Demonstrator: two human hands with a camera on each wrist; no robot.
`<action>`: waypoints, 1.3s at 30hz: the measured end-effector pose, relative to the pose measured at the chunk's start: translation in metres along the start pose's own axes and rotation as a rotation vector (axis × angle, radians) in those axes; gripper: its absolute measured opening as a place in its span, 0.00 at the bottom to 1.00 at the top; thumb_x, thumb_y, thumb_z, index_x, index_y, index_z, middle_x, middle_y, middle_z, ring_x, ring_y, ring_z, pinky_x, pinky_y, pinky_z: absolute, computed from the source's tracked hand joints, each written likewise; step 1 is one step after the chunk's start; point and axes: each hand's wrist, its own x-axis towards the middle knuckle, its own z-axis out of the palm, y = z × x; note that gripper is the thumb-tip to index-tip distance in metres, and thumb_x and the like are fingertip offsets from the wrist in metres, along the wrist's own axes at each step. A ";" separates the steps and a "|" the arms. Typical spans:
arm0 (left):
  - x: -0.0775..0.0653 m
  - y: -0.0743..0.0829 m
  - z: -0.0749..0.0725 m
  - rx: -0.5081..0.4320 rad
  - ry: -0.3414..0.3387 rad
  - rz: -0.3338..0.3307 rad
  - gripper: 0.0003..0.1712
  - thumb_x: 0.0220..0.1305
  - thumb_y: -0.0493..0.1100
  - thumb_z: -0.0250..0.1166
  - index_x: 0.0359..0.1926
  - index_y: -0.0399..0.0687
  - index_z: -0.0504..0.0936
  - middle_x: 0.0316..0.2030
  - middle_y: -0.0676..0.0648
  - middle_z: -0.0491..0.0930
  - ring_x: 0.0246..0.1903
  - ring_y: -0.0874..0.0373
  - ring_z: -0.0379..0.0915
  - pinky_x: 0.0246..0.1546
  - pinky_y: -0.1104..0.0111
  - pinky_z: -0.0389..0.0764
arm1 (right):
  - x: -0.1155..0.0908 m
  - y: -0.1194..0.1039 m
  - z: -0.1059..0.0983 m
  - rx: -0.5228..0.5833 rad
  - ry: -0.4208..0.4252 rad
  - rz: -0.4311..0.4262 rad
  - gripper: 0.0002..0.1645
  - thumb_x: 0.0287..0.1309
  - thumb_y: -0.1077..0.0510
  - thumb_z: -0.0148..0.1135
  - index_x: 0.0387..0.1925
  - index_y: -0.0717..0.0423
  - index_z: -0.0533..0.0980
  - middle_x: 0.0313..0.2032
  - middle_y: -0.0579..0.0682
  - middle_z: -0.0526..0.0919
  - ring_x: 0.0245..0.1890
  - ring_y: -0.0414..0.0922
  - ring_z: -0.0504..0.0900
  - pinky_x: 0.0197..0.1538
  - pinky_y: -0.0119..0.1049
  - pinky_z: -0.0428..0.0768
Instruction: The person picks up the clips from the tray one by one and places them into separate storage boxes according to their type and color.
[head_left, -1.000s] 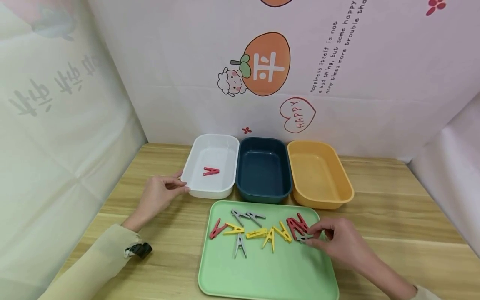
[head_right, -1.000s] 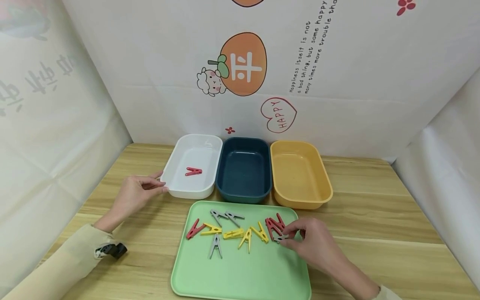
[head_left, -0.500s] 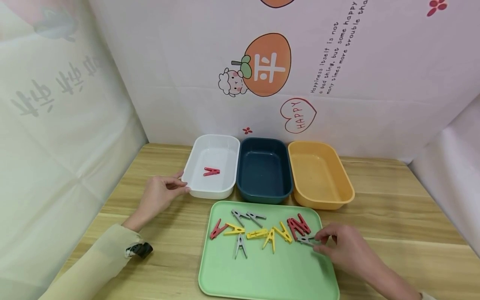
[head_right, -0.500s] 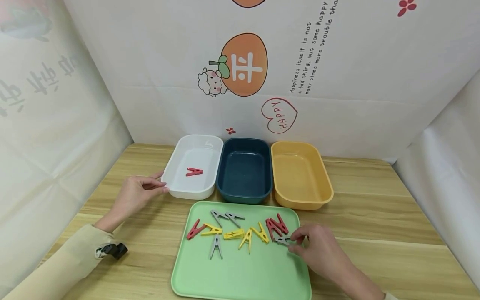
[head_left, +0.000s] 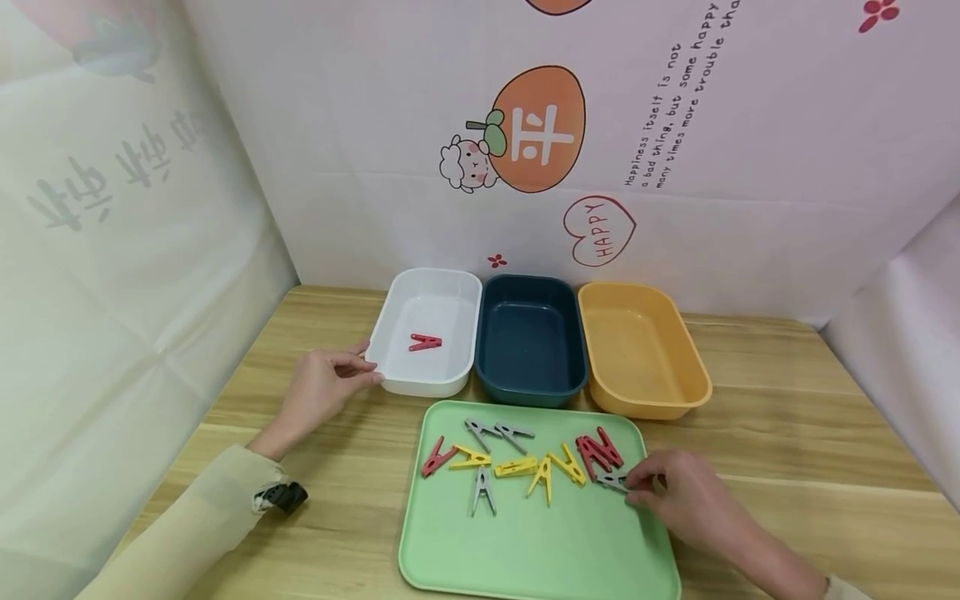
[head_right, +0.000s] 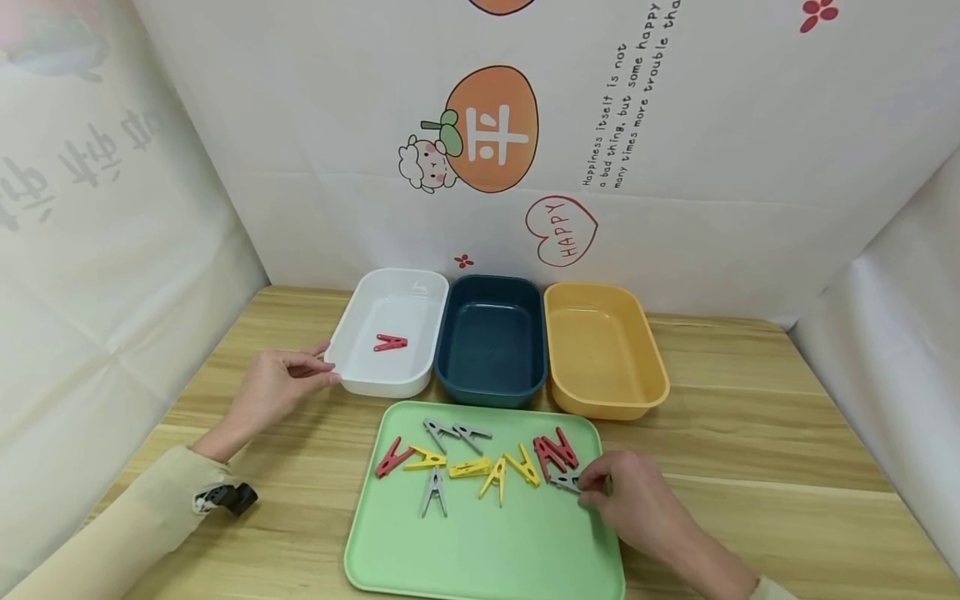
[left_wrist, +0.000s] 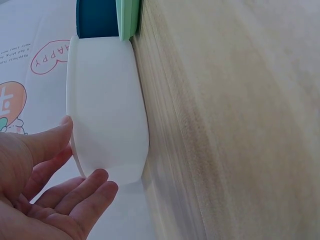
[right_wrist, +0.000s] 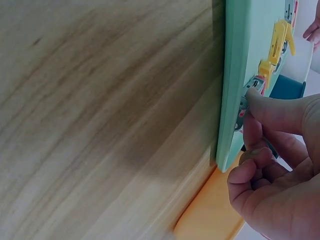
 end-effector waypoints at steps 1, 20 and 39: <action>0.000 0.000 0.000 -0.001 0.000 -0.001 0.06 0.61 0.37 0.80 0.37 0.40 0.93 0.59 0.37 0.82 0.53 0.42 0.85 0.37 0.77 0.84 | 0.000 0.000 0.001 0.000 0.005 -0.015 0.11 0.52 0.64 0.82 0.30 0.46 0.88 0.30 0.37 0.82 0.29 0.38 0.74 0.30 0.31 0.75; 0.000 -0.001 0.001 -0.003 -0.002 -0.001 0.07 0.60 0.36 0.80 0.37 0.37 0.92 0.58 0.37 0.82 0.53 0.42 0.85 0.37 0.77 0.84 | 0.003 -0.004 0.003 -0.032 0.051 -0.056 0.16 0.44 0.58 0.88 0.35 0.43 0.89 0.37 0.38 0.84 0.32 0.41 0.73 0.35 0.34 0.73; 0.001 0.001 0.000 -0.016 0.001 0.003 0.06 0.60 0.36 0.80 0.36 0.39 0.93 0.58 0.37 0.83 0.54 0.42 0.84 0.37 0.77 0.84 | -0.001 0.003 0.004 -0.057 -0.003 -0.034 0.20 0.41 0.56 0.89 0.40 0.46 0.90 0.38 0.39 0.83 0.31 0.41 0.71 0.33 0.34 0.71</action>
